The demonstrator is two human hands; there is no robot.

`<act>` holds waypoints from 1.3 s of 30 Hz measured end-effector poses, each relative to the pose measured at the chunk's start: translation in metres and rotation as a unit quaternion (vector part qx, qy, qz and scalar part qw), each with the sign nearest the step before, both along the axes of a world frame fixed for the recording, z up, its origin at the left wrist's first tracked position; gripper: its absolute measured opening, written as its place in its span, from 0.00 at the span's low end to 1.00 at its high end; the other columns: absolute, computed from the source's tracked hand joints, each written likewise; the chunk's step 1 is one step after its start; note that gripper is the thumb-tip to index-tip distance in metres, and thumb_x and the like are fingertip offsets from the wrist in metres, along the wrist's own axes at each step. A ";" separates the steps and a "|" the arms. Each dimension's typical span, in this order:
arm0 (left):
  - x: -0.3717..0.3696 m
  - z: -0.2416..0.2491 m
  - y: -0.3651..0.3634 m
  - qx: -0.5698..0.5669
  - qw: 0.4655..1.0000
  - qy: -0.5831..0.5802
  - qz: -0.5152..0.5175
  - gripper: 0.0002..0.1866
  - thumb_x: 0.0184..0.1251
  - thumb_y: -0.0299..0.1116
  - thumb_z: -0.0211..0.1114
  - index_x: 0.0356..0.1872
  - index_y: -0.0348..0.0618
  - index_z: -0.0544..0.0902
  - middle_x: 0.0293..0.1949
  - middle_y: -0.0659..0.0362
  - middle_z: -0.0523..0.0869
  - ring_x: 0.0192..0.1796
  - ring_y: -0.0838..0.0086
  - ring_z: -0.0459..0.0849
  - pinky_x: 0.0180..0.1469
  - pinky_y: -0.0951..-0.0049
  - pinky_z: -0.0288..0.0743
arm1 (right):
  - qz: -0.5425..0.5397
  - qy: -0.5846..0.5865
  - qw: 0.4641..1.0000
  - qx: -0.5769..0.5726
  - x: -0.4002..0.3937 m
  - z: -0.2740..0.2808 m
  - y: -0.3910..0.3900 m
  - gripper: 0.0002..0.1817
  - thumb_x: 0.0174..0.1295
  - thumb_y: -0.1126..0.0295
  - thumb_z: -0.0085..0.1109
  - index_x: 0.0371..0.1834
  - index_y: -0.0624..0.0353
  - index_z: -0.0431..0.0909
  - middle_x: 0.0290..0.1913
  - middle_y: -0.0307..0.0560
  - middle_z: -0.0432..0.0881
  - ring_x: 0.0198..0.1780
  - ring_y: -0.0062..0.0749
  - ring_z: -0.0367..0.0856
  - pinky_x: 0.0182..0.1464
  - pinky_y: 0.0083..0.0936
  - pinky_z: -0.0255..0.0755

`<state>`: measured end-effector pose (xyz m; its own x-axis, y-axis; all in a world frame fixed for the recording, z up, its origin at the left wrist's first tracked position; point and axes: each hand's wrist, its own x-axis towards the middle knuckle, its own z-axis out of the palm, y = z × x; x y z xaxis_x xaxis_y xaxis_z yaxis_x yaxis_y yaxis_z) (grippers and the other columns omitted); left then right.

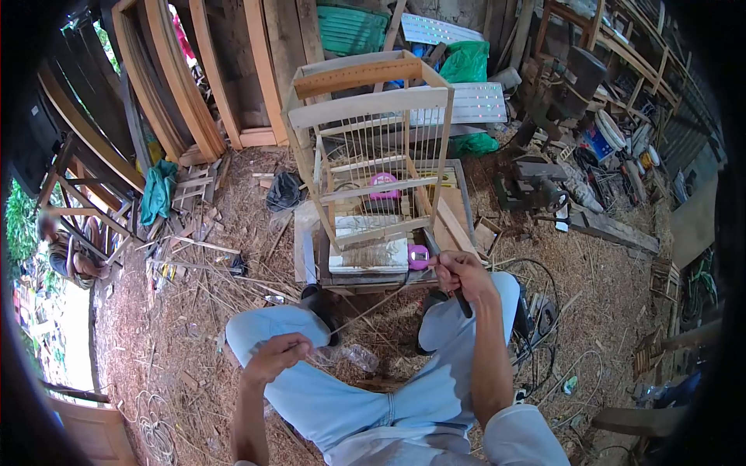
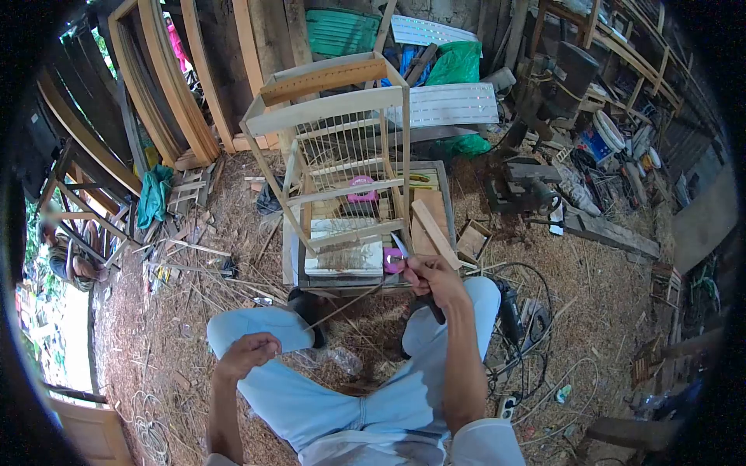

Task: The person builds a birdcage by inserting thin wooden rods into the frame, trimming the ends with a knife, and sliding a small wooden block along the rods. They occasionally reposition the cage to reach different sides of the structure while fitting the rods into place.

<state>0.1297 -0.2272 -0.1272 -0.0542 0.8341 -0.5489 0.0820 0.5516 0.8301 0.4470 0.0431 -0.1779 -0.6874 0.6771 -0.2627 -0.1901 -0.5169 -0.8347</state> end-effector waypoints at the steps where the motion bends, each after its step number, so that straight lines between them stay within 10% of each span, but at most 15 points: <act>1: -0.012 0.000 -0.008 0.001 1.000 0.001 0.000 0.13 0.71 0.41 0.60 0.40 0.40 0.81 0.28 0.69 0.76 0.26 0.88 0.66 0.28 0.86 0.60 | 0.000 0.001 1.000 0.001 0.010 -0.008 0.008 0.14 0.72 0.63 0.52 0.44 0.64 0.80 0.20 0.30 0.66 0.19 0.12 0.56 0.20 0.14 0.50; 4: -0.058 -0.009 -0.044 0.063 0.996 -0.007 0.055 0.09 0.71 0.34 0.60 0.39 0.37 0.80 0.27 0.67 0.75 0.23 0.89 0.64 0.25 0.85 0.58 | -0.241 -0.018 0.970 -0.010 0.043 -0.013 0.030 0.16 0.74 0.60 0.47 0.40 0.64 0.77 0.20 0.28 0.62 0.18 0.11 0.55 0.19 0.13 0.49; 14: 0.038 -0.044 0.042 0.387 0.886 -0.122 0.226 0.04 0.73 0.24 0.56 0.42 0.35 0.75 0.33 0.57 0.80 0.39 0.72 0.81 0.46 0.71 0.76 | -0.056 -0.078 0.976 0.196 -0.055 -0.013 -0.043 0.11 0.66 0.63 0.62 0.46 0.55 0.83 0.26 0.29 0.78 0.20 0.11 0.64 0.22 0.15 0.58; 29: 0.080 -0.069 0.099 0.375 0.859 -0.143 0.319 0.08 0.73 0.31 0.59 0.44 0.36 0.78 0.39 0.57 0.84 0.41 0.76 0.83 0.44 0.76 0.77 | 0.067 -0.169 0.916 0.357 -0.075 -0.031 -0.066 0.11 0.60 0.67 0.67 0.43 0.61 0.85 0.29 0.35 0.84 0.30 0.16 0.76 0.34 0.21 0.71; 32: 0.068 -0.058 0.086 0.299 0.916 -0.051 0.264 0.08 0.72 0.30 0.61 0.44 0.37 0.79 0.41 0.57 0.85 0.42 0.74 0.84 0.43 0.74 0.78 | 0.041 -0.198 0.907 0.369 -0.073 -0.040 -0.061 0.10 0.59 0.68 0.67 0.41 0.60 0.86 0.26 0.36 0.83 0.28 0.16 0.75 0.33 0.22 0.71; 34: 0.071 -0.026 0.065 0.203 0.949 0.214 0.110 0.09 0.68 0.30 0.64 0.46 0.40 0.81 0.43 0.55 0.85 0.42 0.71 0.85 0.43 0.74 0.78 | 0.008 -0.192 0.906 0.377 -0.065 -0.050 -0.053 0.09 0.58 0.69 0.67 0.40 0.60 0.86 0.24 0.38 0.82 0.27 0.15 0.74 0.31 0.21 0.69; 36: 0.077 0.009 0.056 0.264 0.900 0.326 0.121 0.13 0.64 0.31 0.68 0.48 0.43 0.81 0.40 0.54 0.86 0.40 0.65 0.86 0.42 0.71 0.78 | 0.024 -0.204 0.907 0.367 -0.057 -0.035 -0.049 0.08 0.58 0.70 0.67 0.39 0.61 0.85 0.24 0.37 0.82 0.27 0.14 0.73 0.31 0.20 0.69; 38: 0.064 0.037 0.063 0.452 0.651 0.608 0.047 0.14 0.62 0.33 0.68 0.48 0.42 0.82 0.35 0.54 0.87 0.36 0.59 0.86 0.41 0.66 0.78 | 0.040 -0.216 0.908 0.358 -0.052 -0.025 -0.046 0.07 0.58 0.71 0.67 0.38 0.61 0.85 0.24 0.36 0.82 0.27 0.13 0.73 0.30 0.19 0.68; 39: 0.053 0.036 0.066 0.455 0.629 0.629 0.028 0.14 0.62 0.33 0.67 0.48 0.42 0.82 0.31 0.54 0.87 0.33 0.57 0.85 0.40 0.61 0.78 | 0.038 -0.192 0.923 0.331 -0.051 -0.023 -0.045 0.06 0.59 0.71 0.67 0.36 0.61 0.84 0.25 0.35 0.81 0.27 0.12 0.72 0.30 0.18 0.68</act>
<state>0.1828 -0.1610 -0.0914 -0.0118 0.7491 0.6624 0.9921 -0.0742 0.1015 0.3965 -0.0021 -0.2014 -0.6815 0.7306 -0.0423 0.2015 0.1318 -0.9706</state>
